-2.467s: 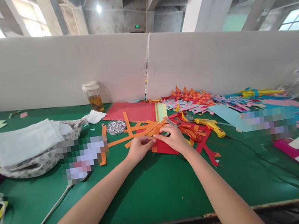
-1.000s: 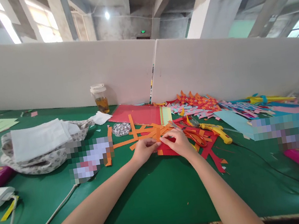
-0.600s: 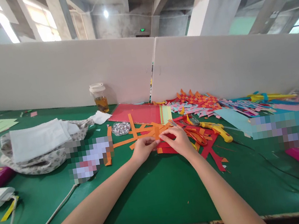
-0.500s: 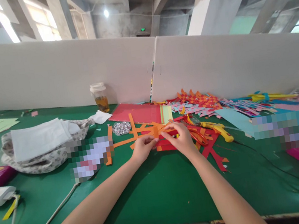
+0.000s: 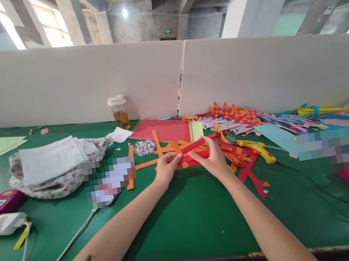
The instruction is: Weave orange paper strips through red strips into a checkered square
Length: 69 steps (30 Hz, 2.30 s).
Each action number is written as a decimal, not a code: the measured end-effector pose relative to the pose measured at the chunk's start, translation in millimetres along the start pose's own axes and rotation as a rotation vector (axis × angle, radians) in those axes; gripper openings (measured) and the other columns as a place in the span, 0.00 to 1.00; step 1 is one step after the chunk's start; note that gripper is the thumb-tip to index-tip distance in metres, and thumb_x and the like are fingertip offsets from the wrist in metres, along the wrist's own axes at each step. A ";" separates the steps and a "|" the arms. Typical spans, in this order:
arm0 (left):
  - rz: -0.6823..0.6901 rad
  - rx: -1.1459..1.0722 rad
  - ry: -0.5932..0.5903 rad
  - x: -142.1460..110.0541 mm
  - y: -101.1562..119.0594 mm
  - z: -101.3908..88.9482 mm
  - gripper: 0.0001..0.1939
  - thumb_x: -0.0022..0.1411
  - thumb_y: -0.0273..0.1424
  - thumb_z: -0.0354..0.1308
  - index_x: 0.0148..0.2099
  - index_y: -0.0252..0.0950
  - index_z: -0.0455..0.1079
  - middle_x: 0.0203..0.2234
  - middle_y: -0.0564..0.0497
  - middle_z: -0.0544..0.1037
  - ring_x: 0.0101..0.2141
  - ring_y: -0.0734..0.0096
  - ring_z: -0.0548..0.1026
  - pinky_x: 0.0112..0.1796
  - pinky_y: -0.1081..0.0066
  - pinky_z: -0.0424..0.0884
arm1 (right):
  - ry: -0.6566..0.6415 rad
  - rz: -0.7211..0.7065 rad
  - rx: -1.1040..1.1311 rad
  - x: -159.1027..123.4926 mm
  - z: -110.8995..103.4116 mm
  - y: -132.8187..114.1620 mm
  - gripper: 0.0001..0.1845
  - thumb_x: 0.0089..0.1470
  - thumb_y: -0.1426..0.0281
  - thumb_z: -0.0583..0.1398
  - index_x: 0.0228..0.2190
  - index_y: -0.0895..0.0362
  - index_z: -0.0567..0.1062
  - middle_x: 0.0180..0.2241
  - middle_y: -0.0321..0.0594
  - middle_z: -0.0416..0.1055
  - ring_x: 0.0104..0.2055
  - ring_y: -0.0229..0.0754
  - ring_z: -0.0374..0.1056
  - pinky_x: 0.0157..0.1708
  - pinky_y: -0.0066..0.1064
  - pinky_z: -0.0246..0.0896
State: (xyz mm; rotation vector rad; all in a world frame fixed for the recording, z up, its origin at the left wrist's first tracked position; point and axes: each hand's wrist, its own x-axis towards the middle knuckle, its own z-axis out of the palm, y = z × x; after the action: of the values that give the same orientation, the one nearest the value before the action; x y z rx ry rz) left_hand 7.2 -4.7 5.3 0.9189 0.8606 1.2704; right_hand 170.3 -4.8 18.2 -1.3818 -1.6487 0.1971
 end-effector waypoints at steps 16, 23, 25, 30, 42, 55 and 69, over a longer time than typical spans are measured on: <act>0.112 -0.217 0.234 5.6 4.7 -7.8 0.17 0.40 0.38 0.66 0.27 0.33 0.65 0.21 0.56 0.70 0.24 0.80 0.70 0.30 0.76 0.70 | 0.078 -0.197 -0.084 -3.3 4.1 -6.4 0.22 0.51 0.58 0.55 0.46 0.55 0.66 0.49 0.47 0.63 0.54 0.49 0.56 0.52 0.44 0.53; 0.130 -0.185 0.209 4.3 2.3 -7.2 0.18 0.42 0.40 0.65 0.29 0.33 0.66 0.23 0.54 0.72 0.26 0.77 0.72 0.29 0.76 0.70 | -0.024 -0.283 -0.102 -9.9 2.5 -19.8 0.15 0.53 0.60 0.53 0.38 0.54 0.72 0.31 0.42 0.70 0.36 0.45 0.66 0.40 0.37 0.60; 0.127 -0.159 0.154 3.5 1.4 -6.2 0.18 0.42 0.40 0.64 0.30 0.33 0.67 0.25 0.53 0.73 0.27 0.77 0.72 0.30 0.75 0.70 | -0.172 -0.176 -0.059 -11.9 6.0 -21.9 0.16 0.53 0.57 0.53 0.33 0.54 0.74 0.24 0.38 0.70 0.27 0.41 0.65 0.31 0.33 0.60; 0.075 -0.077 0.055 1.9 -2.1 -3.3 0.18 0.42 0.41 0.65 0.30 0.33 0.68 0.24 0.53 0.74 0.27 0.75 0.73 0.29 0.75 0.70 | -0.226 0.098 0.159 -12.2 13.2 -22.7 0.20 0.47 0.52 0.56 0.23 0.57 0.71 0.17 0.35 0.66 0.20 0.38 0.61 0.20 0.28 0.54; -0.013 -0.004 -0.028 -1.5 -2.0 -3.0 0.17 0.40 0.40 0.66 0.30 0.32 0.73 0.25 0.50 0.75 0.29 0.71 0.73 0.30 0.74 0.71 | -0.165 0.271 0.431 -4.4 9.7 -12.7 0.19 0.39 0.54 0.62 0.17 0.59 0.72 0.19 0.39 0.70 0.23 0.39 0.64 0.24 0.30 0.58; -0.028 0.033 -0.073 -1.6 -1.7 -2.6 0.17 0.39 0.40 0.66 0.27 0.31 0.72 0.25 0.48 0.77 0.29 0.69 0.75 0.30 0.74 0.71 | -0.125 0.289 0.396 -3.8 8.9 -11.3 0.19 0.40 0.54 0.62 0.16 0.58 0.71 0.15 0.35 0.66 0.19 0.36 0.60 0.20 0.28 0.53; -0.064 0.216 -0.192 -3.1 -5.6 0.0 0.18 0.40 0.37 0.67 0.32 0.30 0.73 0.26 0.45 0.78 0.28 0.67 0.77 0.27 0.75 0.71 | -0.162 0.096 0.176 -3.6 3.7 -9.7 0.21 0.41 0.54 0.61 0.13 0.57 0.66 0.15 0.35 0.62 0.20 0.35 0.57 0.20 0.28 0.52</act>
State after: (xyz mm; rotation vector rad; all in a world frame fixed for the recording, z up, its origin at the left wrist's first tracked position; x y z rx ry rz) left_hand 9.0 -8.1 0.2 1.1557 0.8784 1.0293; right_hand 160.7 -9.6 20.4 -1.3401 -1.6537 0.5095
